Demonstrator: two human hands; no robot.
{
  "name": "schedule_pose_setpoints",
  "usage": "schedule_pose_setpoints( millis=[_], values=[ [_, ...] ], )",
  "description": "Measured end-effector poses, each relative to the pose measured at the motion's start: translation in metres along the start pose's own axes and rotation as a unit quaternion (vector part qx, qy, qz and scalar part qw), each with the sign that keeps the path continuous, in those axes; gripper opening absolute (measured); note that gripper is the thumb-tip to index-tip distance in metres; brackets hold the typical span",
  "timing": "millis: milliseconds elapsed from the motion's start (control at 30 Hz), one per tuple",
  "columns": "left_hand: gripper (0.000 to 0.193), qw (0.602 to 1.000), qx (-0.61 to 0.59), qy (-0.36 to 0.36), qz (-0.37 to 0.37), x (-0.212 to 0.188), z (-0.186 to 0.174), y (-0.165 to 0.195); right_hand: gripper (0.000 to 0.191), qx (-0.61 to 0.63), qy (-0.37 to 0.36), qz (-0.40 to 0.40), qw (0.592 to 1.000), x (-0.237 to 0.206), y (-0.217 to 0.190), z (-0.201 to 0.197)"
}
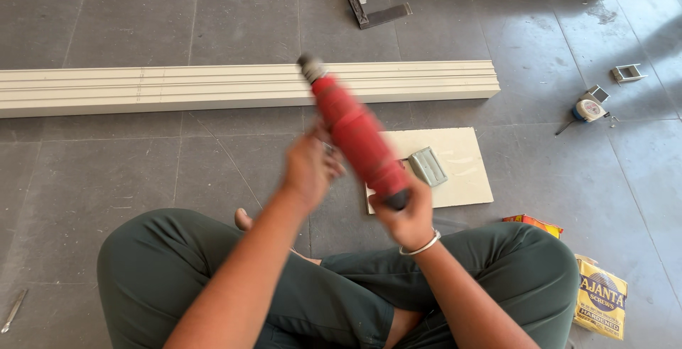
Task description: The person sits on the workshop floor, carries a small box and a board over to a stack of white profiles, opens the box and pours metal drill bits onto the floor. They sort through the scattered bits, pick and set aside several pieces, then fit a bit into an electric drill and plug in a power strip to power it.
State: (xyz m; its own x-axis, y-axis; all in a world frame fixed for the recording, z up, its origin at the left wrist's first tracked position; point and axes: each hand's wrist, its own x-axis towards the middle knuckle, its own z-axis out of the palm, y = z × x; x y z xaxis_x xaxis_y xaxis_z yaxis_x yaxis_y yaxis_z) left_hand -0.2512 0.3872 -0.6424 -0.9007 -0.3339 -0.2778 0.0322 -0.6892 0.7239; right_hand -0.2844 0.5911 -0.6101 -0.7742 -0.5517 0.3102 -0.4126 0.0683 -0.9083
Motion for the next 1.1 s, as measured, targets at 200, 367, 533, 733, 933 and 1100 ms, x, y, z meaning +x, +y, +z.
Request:
schedule_pose_setpoints(
  millis=[200, 367, 533, 733, 933, 1100],
  values=[
    [0.059, 0.957, 0.235, -0.154, -0.076, -0.033, 0.008, -0.115, 0.057, 0.467, 0.063, 0.108, 0.875, 0.016, -0.018, -0.035],
    [0.049, 0.911, 0.331, -0.244, -0.001, -0.026, -0.001, -0.133, 0.053, 0.361, 0.134, 0.052, 0.922, 0.013, -0.007, -0.081],
    [0.057, 0.952, 0.2, -0.194, -0.127, -0.019, 0.022, -0.103, 0.025, -0.071, 0.068, 0.032, 0.995, 0.007, 0.003, -0.091],
    [0.088, 0.968, -0.105, -0.125, -0.191, -0.042, 0.028, -0.051, 0.057, -0.361, -0.075, -0.145, 0.918, 0.022, -0.008, -0.044],
    [0.094, 0.973, -0.143, -0.123, -0.131, -0.046, 0.027, -0.038, 0.059, -0.381, -0.091, -0.138, 0.91, 0.03, -0.011, -0.023],
    [0.094, 0.978, -0.09, -0.111, -0.155, -0.036, 0.026, -0.047, 0.053, -0.377, -0.057, -0.111, 0.918, 0.022, -0.005, -0.023]
  ],
)
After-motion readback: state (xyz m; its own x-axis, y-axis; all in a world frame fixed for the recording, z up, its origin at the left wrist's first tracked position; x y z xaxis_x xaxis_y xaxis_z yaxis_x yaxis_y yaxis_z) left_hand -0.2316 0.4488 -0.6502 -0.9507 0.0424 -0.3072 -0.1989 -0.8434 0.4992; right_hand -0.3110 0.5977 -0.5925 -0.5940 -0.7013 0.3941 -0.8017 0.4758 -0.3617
